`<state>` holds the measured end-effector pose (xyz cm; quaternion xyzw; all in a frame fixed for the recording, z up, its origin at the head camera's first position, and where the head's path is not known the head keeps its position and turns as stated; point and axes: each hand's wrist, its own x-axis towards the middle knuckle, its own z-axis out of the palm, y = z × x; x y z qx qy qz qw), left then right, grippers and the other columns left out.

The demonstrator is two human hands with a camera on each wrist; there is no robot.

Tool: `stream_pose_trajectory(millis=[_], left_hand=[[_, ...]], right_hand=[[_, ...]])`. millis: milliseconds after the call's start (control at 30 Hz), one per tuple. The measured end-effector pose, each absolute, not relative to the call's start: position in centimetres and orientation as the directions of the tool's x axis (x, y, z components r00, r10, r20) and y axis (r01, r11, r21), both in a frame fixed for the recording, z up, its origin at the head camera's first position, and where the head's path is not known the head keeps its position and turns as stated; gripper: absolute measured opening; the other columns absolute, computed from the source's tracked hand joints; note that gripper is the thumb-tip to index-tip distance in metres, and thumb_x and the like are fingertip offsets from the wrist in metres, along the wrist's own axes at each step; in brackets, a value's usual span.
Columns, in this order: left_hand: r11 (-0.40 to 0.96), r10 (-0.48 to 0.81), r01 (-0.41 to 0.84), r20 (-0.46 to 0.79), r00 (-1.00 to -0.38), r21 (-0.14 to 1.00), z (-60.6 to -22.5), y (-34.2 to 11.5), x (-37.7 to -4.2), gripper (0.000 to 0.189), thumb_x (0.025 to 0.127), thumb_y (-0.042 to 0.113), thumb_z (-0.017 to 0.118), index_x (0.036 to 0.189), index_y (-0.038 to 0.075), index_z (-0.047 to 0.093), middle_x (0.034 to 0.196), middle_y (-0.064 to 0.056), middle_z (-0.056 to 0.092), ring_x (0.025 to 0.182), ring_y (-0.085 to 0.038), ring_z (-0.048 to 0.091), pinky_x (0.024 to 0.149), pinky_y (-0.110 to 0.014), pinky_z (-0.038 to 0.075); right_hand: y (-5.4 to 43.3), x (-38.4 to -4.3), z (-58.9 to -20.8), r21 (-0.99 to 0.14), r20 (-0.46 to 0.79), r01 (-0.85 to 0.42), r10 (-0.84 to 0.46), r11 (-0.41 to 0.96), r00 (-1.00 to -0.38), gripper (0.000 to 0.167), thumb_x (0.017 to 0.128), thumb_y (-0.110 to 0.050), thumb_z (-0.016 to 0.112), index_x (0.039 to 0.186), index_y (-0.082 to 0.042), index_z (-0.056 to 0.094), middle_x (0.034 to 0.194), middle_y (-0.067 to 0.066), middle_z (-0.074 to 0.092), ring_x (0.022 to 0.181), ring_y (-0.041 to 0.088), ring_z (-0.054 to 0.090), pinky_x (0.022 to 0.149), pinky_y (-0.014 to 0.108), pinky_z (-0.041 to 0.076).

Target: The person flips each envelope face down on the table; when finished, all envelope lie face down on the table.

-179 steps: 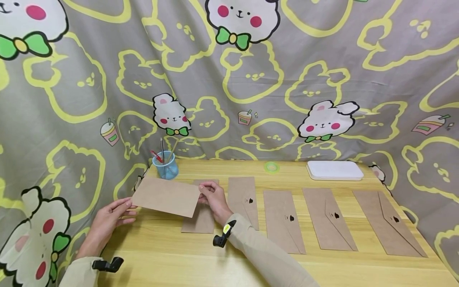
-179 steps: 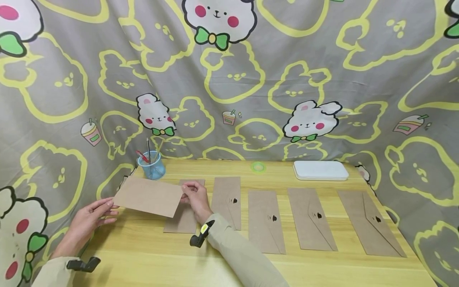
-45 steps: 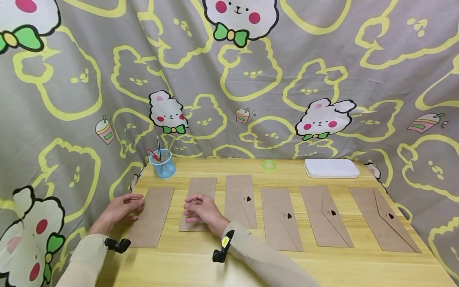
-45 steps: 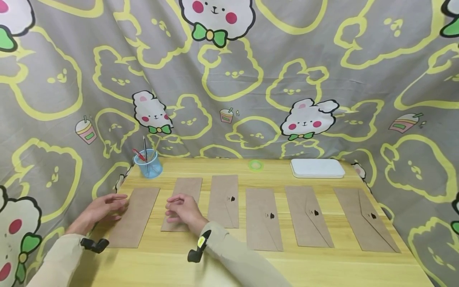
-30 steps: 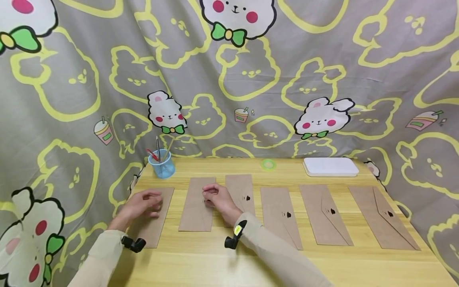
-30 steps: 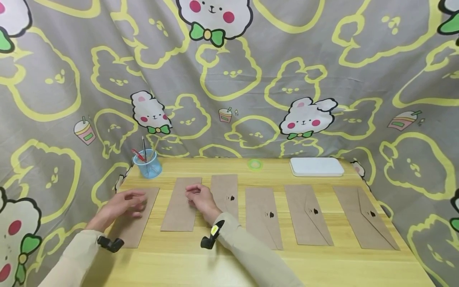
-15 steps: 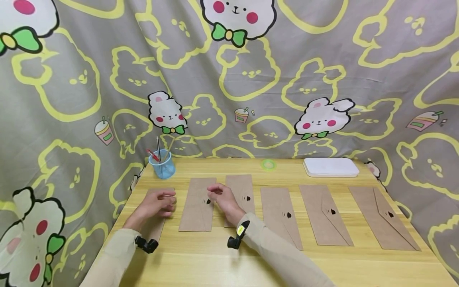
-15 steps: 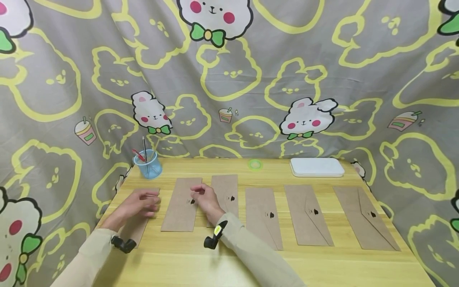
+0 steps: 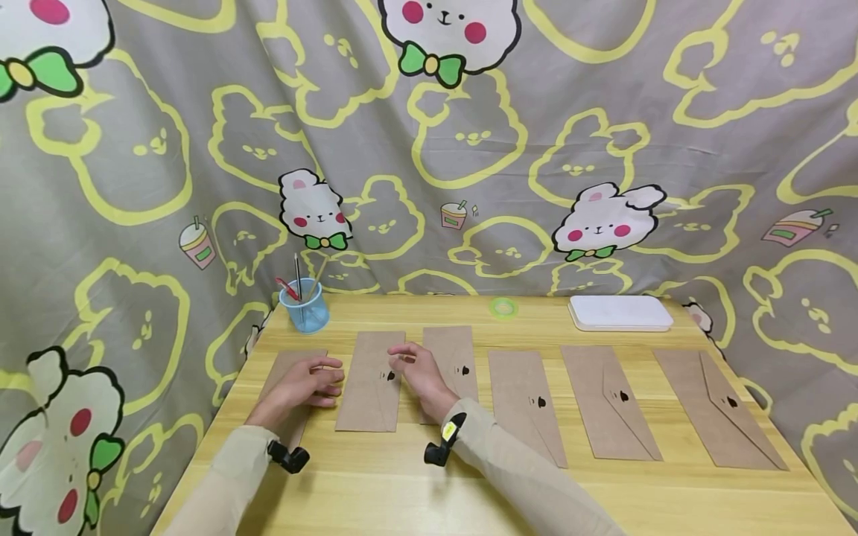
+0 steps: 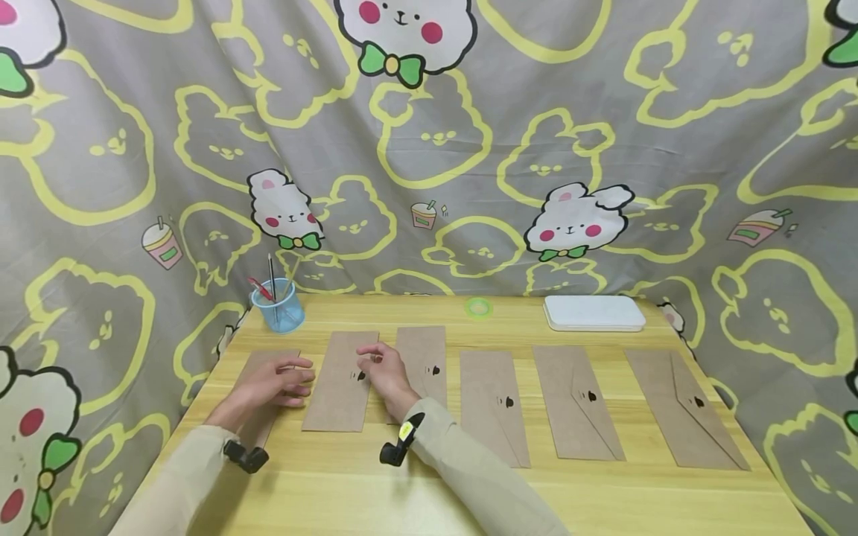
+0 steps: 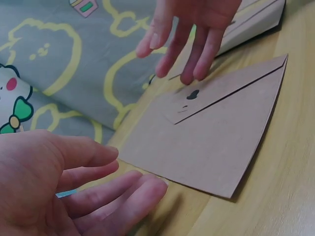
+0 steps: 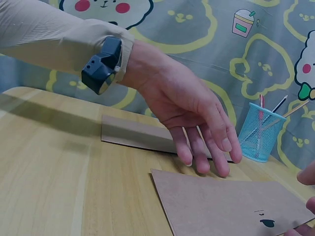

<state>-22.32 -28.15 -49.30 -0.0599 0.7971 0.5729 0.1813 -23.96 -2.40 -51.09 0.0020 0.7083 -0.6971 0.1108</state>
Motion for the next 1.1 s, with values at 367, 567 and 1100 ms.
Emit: stream_pose_trajectory(millis=[367,567,1100], left_hand=[[0.300,0.089,-0.365,-0.407,-0.909,0.881,-49.17,-27.78,-22.34,0.047,0.110,0.019,0.065,0.150,-0.005,0.056,0.124,-0.018,0.078,0.093,-0.019,0.078,0.074,-0.038,0.072],[0.262,0.092,-0.382,-0.417,-0.904,0.886,-49.45,-27.95,-22.28,0.048,0.109,0.021,0.068,0.148,-0.005,0.058,0.124,-0.014,0.079,0.094,-0.017,0.078,0.075,-0.037,0.072],[0.269,0.126,-0.348,-0.391,-0.912,0.898,-49.75,-27.98,-22.00,0.047,0.109,0.020,0.069,0.146,-0.007,0.059,0.119,-0.009,0.079,0.094,-0.016,0.077,0.073,-0.036,0.072]], right_hand=[[-2.44,-23.99,-51.32,-0.983,-0.174,0.181,-0.148,-0.034,-0.974,0.027,0.102,-0.006,0.070,0.128,-0.001,0.072,0.140,0.014,0.068,0.122,0.025,0.066,0.111,0.046,0.059],[-2.41,-24.04,-51.48,-0.978,-0.189,0.199,-0.128,-0.071,-0.974,0.026,0.102,-0.003,0.068,0.128,-0.002,0.073,0.144,0.016,0.066,0.127,0.029,0.065,0.111,0.042,0.059],[-2.81,-24.09,-51.66,-0.974,-0.200,0.209,-0.104,-0.087,-0.974,0.039,0.093,0.008,0.070,0.131,0.000,0.074,0.144,0.017,0.068,0.116,0.025,0.068,0.095,0.030,0.060]])
